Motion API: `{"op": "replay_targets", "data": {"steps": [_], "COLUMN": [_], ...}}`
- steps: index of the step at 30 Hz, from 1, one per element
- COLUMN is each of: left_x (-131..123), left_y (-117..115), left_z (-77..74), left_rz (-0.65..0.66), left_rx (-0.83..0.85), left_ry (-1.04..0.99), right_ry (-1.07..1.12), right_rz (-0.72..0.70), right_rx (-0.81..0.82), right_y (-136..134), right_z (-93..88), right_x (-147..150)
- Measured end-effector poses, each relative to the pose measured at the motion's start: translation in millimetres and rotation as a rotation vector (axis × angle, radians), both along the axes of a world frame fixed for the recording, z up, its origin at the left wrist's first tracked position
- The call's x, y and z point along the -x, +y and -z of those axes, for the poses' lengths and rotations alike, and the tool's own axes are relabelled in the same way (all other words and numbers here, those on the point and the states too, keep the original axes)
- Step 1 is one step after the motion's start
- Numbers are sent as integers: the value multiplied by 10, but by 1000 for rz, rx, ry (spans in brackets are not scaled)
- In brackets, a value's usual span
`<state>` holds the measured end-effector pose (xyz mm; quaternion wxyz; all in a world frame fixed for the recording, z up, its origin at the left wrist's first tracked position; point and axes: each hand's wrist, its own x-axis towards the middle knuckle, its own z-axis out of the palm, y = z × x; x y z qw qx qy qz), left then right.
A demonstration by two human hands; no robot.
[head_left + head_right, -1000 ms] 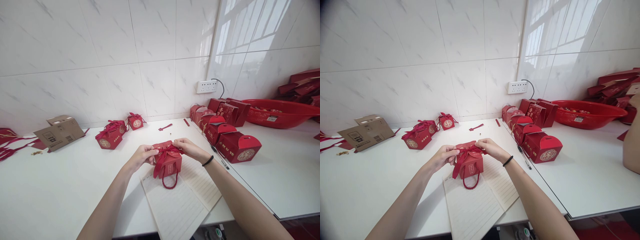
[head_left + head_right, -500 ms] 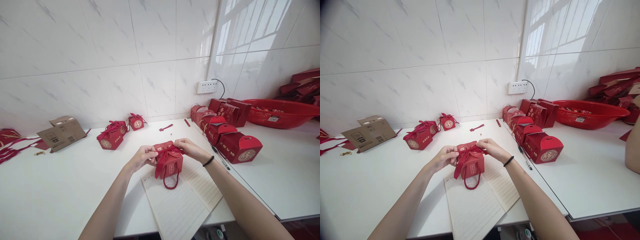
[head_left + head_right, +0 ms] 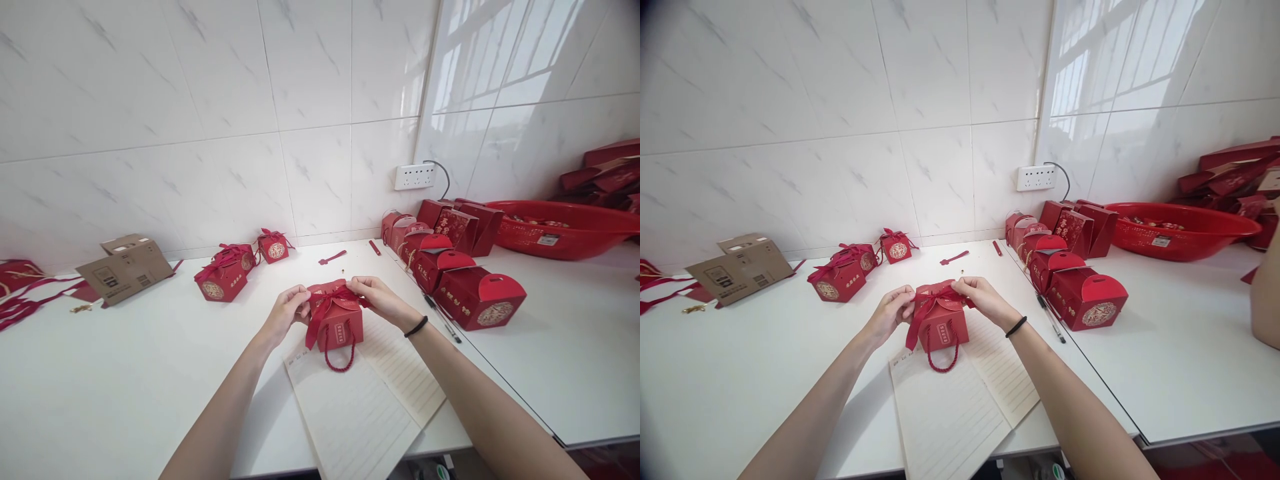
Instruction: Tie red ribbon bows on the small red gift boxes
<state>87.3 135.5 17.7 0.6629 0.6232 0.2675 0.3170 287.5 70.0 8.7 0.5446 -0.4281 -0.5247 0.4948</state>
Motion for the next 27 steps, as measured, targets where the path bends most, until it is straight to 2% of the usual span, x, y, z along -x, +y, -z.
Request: {"op": "replay_targets", "data": {"steps": [7, 16, 27], "left_x": [-79, -138, -177], "left_y": [23, 26, 30], "left_z": [113, 205, 237], "left_rz": [-207, -256, -271], "left_rx": [-133, -193, -214], "left_ry": [45, 42, 29], "right_ry": [32, 221, 316], "right_rz": [55, 80, 131], "right_rx": [23, 97, 116], "right_y": [14, 44, 88], "right_z": [-3, 45, 105], "right_x": [90, 108, 113]}}
